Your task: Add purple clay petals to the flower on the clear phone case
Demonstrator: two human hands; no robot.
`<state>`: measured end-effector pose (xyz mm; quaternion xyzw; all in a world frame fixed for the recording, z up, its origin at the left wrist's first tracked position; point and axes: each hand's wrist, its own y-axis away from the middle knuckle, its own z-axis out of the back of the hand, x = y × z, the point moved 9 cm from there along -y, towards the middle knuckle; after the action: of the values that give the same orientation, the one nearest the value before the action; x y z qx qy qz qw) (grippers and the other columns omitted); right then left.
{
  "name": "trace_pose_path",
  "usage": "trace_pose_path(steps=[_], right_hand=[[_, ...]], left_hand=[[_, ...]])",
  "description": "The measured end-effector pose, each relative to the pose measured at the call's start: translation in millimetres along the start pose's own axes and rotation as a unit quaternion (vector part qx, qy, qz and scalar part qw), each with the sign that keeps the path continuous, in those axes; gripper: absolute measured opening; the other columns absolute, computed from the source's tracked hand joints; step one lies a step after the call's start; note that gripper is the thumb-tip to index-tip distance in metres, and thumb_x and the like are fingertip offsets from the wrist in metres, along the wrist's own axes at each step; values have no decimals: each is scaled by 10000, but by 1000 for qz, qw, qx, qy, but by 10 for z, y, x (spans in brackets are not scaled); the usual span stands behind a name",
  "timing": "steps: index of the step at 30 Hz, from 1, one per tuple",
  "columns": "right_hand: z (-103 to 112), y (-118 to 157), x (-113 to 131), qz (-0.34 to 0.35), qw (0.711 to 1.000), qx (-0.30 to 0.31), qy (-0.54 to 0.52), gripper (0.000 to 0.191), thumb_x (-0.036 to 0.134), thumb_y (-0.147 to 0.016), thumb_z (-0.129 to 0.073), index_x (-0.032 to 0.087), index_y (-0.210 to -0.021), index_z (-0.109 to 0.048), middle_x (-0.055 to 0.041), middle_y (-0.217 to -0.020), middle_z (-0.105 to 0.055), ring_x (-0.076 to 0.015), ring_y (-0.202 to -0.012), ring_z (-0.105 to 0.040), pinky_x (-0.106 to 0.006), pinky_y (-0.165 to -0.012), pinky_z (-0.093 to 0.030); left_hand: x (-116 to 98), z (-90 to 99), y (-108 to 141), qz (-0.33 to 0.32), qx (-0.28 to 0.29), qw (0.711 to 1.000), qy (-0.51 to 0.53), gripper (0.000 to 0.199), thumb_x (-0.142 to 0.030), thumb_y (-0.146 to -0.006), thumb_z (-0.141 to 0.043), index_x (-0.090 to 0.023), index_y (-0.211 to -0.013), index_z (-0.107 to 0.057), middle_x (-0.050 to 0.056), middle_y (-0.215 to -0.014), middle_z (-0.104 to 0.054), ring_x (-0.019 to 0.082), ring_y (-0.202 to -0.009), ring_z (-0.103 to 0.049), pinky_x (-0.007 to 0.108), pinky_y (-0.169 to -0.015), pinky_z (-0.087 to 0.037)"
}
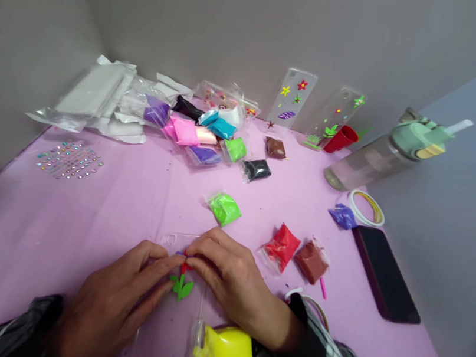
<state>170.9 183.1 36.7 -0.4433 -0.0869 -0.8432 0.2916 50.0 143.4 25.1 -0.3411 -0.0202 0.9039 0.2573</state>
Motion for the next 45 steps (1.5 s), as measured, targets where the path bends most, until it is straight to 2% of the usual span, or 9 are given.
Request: trace_pose_path(steps=[6,18,27,31,36,45], right_hand=[[-3,-2,-17,-6,1000,-3,-5,122,220,-1004,-549,165,-985,-656,-43,-939,-613,-152,-860,-596,-263,-774,-499],[-9,1,-13,1,1000,26,-15,179,152,-1004,-518,176,-1138,-634,-67,-1059,-628,-165,-975,-615,-297,-877,-528],[-11,-1,-25,-5,999,20,-24,140,132,-1000,-520,174,-1063,-637,-61,-1066,-616,-156,-981,-609,-289,-884,-523],[-10,10,-3,1,1000,18,-25,120,151,-1000,-530,169,-1045,-640,-62,-1063,-614,-153,-967,-608,-281,-870,-522],[-16,14,47,15,999,30,10,141,181,-1009,-518,170,-1057,-651,-82,-1087,-614,-172,-983,-599,-307,-869,-528],[-27,22,109,53,997,43,35,193,142,-999,-507,173,-1095,-672,-98,-1114,-618,-188,-1020,-583,-320,-869,-529]], left_hand=[[3,-9,11,-3,-1,1000,-6,305,-211,-996,-468,-247,-1276,-583,55,-1020,-625,181,-893,-678,261,-737,-597],[13,-17,13,13,14,1000,13,329,-209,-1000,-458,-290,-1308,-539,47,-1049,-618,191,-925,-679,294,-762,-599],[94,-27,21,59,20,998,20,218,-274,-1003,-467,-303,-1203,-548,28,-1057,-637,203,-955,-672,324,-804,-585],[88,-13,-8,55,13,998,22,186,-292,-998,-477,-291,-1173,-541,27,-1032,-650,208,-948,-679,323,-783,-591],[85,6,-10,48,-6,999,-2,245,-319,-997,-475,-270,-1230,-535,42,-1036,-672,221,-951,-699,333,-794,-604],[50,16,-20,26,-10,1000,-8,301,-277,-986,-485,-277,-1284,-528,41,-1041,-678,209,-936,-710,307,-774,-615]])
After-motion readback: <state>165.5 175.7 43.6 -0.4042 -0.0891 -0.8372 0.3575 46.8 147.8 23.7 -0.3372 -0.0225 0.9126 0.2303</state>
